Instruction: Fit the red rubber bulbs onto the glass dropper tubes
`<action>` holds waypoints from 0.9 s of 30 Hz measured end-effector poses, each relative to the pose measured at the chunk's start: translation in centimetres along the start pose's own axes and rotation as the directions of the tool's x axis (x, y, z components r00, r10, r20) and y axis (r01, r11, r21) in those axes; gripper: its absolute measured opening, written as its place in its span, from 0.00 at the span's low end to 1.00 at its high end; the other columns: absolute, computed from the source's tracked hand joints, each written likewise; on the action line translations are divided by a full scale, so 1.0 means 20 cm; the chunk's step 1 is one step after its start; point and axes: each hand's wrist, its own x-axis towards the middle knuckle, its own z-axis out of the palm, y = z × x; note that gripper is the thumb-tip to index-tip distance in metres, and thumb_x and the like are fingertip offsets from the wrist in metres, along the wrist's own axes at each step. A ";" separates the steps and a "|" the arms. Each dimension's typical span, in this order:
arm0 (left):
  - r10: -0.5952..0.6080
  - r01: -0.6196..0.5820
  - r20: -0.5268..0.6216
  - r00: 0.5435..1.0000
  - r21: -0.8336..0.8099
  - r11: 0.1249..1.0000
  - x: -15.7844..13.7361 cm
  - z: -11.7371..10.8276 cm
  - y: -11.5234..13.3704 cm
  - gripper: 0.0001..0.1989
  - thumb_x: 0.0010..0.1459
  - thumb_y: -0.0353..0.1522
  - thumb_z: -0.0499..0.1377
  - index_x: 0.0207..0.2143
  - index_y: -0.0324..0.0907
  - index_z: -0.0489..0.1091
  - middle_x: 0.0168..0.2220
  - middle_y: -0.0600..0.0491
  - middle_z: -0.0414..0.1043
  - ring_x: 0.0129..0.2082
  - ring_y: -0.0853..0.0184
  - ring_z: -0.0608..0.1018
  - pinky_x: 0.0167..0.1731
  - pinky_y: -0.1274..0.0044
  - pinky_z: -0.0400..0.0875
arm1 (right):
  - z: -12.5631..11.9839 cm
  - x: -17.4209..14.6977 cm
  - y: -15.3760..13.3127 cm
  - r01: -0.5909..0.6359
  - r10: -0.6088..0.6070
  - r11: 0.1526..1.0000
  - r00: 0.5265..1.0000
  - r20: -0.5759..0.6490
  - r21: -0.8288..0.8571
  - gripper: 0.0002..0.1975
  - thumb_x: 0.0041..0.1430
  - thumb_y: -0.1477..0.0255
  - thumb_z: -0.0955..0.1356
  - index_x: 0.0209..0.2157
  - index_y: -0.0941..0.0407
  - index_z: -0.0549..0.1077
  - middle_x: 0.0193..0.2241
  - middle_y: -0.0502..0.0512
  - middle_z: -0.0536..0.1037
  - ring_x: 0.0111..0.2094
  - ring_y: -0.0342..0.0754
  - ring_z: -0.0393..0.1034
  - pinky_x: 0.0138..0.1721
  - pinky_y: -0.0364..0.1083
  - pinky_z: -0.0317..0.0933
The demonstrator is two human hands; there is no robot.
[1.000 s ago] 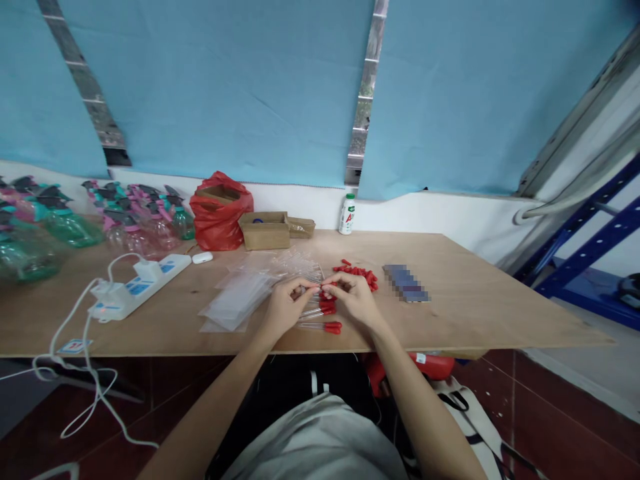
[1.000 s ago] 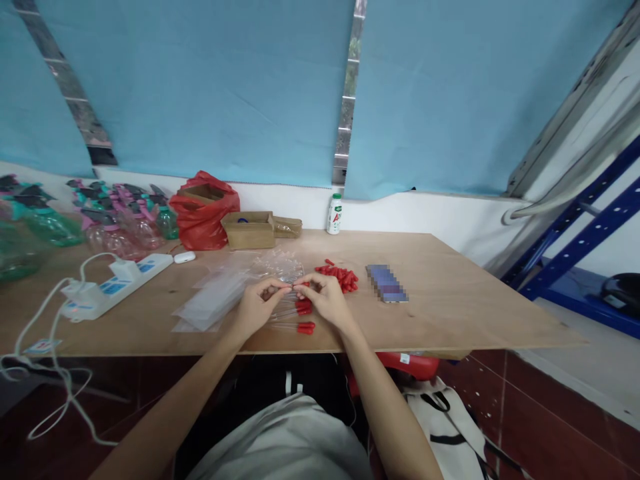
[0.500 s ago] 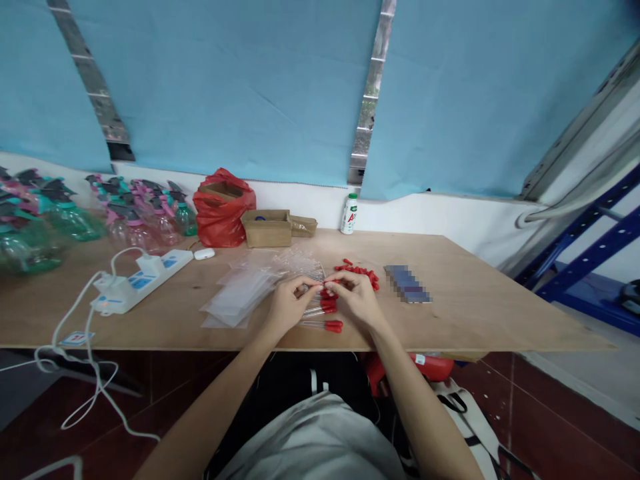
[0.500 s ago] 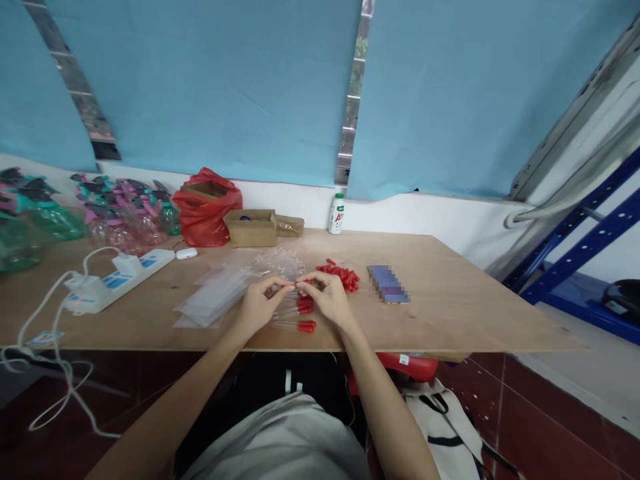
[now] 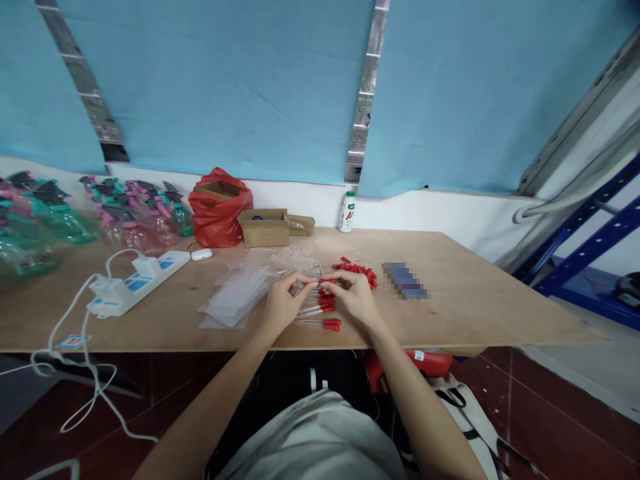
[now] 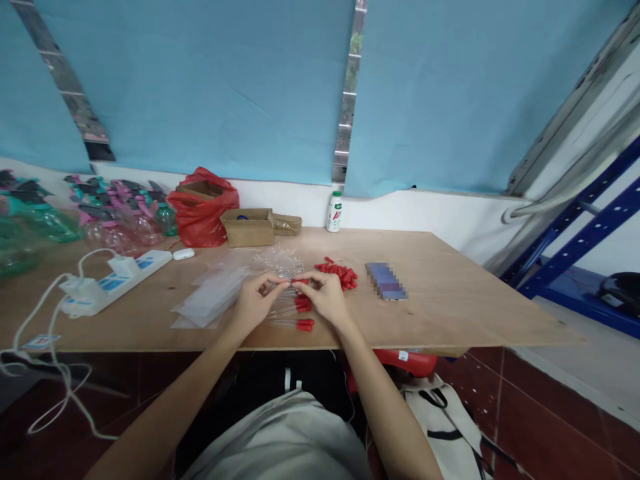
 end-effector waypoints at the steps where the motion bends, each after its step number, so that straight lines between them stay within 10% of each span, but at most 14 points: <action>1: -0.021 0.021 -0.004 1.000 -0.022 1.000 0.00 0.00 0.00 0.10 0.66 0.40 0.66 0.38 0.44 0.82 0.25 0.58 0.67 0.25 0.70 0.65 0.28 0.76 0.59 | 0.01 0.00 0.00 -0.004 0.004 1.000 1.000 -0.008 0.014 0.15 0.55 0.60 0.80 0.40 0.55 0.87 0.33 0.56 0.87 0.32 0.53 0.82 0.38 0.50 0.78; 14: -0.065 0.067 0.016 0.998 -0.118 0.991 0.01 0.00 0.02 0.09 0.62 0.39 0.68 0.35 0.43 0.82 0.26 0.56 0.71 0.25 0.70 0.66 0.28 0.76 0.59 | 0.04 -0.01 0.01 -0.031 0.034 0.996 0.998 -0.045 0.080 0.18 0.51 0.57 0.82 0.39 0.54 0.86 0.33 0.57 0.87 0.32 0.54 0.82 0.38 0.52 0.79; 27: 0.153 -0.158 0.092 0.984 0.052 0.986 0.01 -0.02 0.03 0.08 0.68 0.35 0.65 0.35 0.44 0.80 0.31 0.52 0.76 0.31 0.66 0.74 0.33 0.74 0.66 | 0.01 0.00 0.06 -0.071 0.070 0.995 0.997 0.019 0.066 0.18 0.53 0.57 0.82 0.39 0.55 0.87 0.31 0.56 0.86 0.31 0.53 0.82 0.39 0.51 0.77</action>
